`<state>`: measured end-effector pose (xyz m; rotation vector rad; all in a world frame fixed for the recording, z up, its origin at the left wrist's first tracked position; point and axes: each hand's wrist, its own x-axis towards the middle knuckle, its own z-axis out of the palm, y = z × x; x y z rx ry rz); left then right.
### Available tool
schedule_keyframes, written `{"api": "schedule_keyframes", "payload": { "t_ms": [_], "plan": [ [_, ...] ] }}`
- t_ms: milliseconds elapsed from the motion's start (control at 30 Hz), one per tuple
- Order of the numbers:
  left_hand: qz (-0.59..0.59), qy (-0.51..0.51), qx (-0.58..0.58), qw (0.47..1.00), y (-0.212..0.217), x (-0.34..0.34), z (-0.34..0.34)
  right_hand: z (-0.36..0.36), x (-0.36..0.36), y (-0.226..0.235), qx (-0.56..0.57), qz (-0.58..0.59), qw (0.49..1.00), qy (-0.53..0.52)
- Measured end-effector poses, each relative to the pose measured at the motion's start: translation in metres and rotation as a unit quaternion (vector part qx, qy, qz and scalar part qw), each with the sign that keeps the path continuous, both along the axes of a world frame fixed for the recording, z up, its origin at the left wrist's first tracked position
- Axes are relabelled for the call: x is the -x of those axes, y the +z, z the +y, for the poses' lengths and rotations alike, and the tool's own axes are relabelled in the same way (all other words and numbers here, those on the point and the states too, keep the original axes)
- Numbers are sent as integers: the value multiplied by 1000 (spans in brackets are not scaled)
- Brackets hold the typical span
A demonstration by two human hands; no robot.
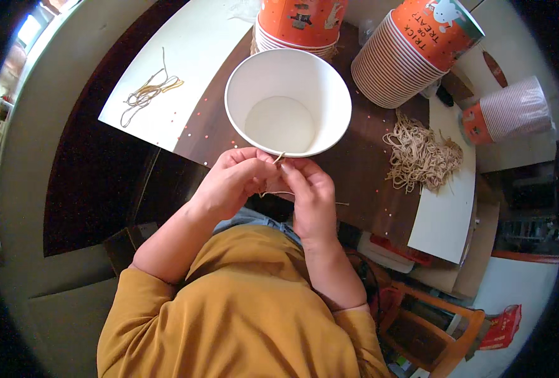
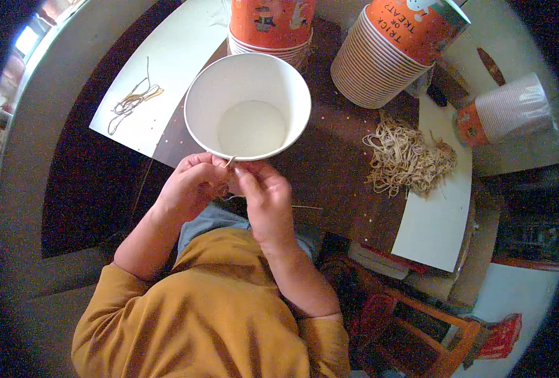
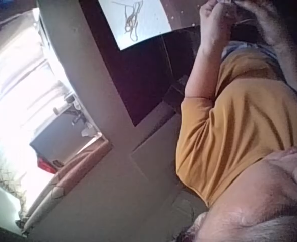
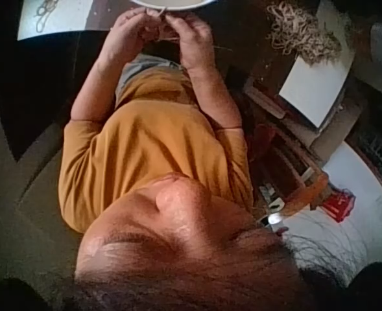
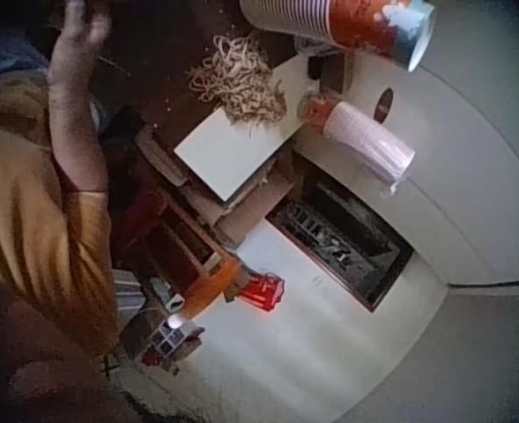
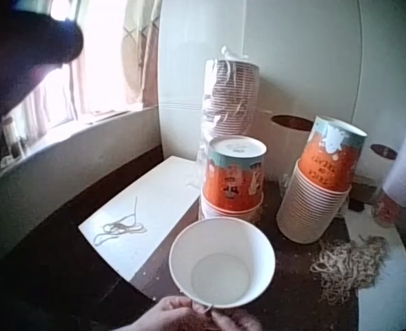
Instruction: Attaching elastic strings to paper buckets/cups as part of an assembly process.
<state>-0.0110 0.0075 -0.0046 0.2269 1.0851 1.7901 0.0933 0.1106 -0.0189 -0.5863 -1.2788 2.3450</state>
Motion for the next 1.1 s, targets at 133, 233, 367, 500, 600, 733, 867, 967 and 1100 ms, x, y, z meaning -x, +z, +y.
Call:
{"api": "schedule_keyframes", "payload": {
  "t_ms": [133, 233, 367, 500, 600, 733, 867, 967, 1100],
  "plan": [
    [-8, -10, -17, 1000, -4, 2, -4, 5, -8, 5, -429, -36, 892, -139],
    [16, 7, -6, 1000, -1, 2, -4, 7, -11, 17, -510, -31, 851, -123],
    [51, -7, -22, 998, -2, 4, -5, 13, -5, 19, -611, -14, 784, -110],
    [94, 10, -19, 995, -3, 3, -6, 15, -4, 17, -631, -1, 771, -86],
    [135, 9, -20, 991, -5, 4, -7, 17, -3, 16, -619, 3, 783, -68],
    [126, -9, -22, 992, -1, 3, -6, 19, 0, 17, -604, -9, 795, -54],
    [82, -40, -44, 995, -5, 5, -4, 22, 2, 20, -702, -2, 702, -119],
    [87, -29, -24, 995, -3, 4, -3, 23, 1, 20, -771, 10, 615, -165],
    [163, -18, 25, 986, 2, 3, -4, 25, -5, 25, -775, 11, 607, -175]
  ]
}}
